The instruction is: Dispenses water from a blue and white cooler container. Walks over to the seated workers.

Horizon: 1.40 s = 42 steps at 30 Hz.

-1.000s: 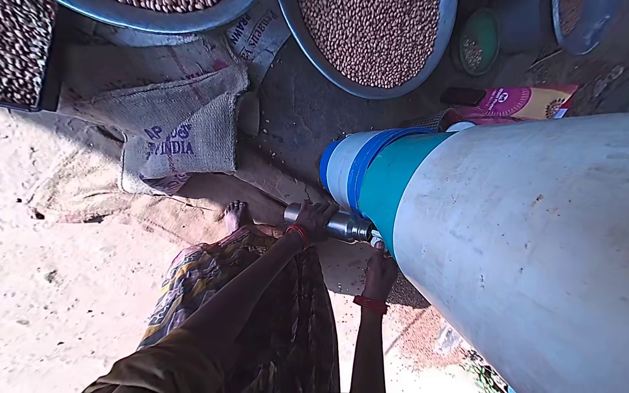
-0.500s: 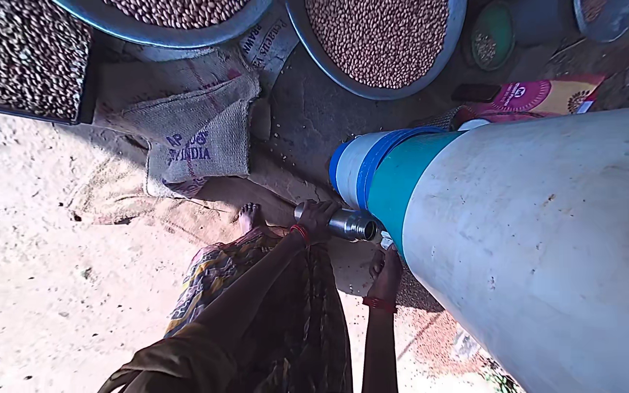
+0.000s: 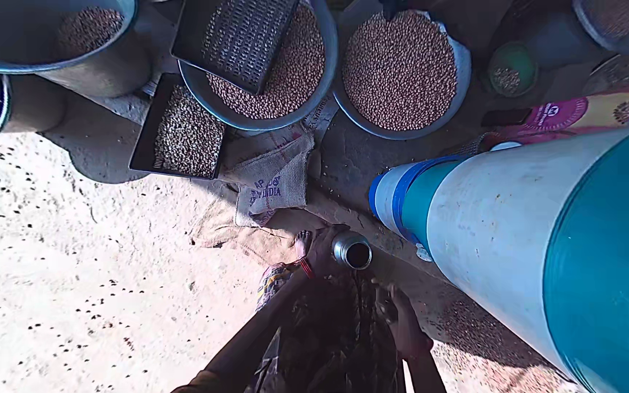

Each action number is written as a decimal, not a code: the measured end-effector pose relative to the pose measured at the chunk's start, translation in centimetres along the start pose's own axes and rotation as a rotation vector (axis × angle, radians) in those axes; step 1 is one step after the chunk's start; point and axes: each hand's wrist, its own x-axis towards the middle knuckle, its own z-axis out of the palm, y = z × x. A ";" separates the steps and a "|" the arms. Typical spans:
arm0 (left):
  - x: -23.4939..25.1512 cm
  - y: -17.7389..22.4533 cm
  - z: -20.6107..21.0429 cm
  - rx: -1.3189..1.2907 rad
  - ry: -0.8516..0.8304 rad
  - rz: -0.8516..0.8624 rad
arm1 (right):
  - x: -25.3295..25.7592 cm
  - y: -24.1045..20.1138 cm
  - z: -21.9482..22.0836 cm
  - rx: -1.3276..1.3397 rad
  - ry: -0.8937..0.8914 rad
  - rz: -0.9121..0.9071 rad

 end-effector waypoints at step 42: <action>3.7 27.5 -19.0 0.352 -0.122 -0.071 | -13.8 -30.0 21.3 -1.606 0.117 -0.669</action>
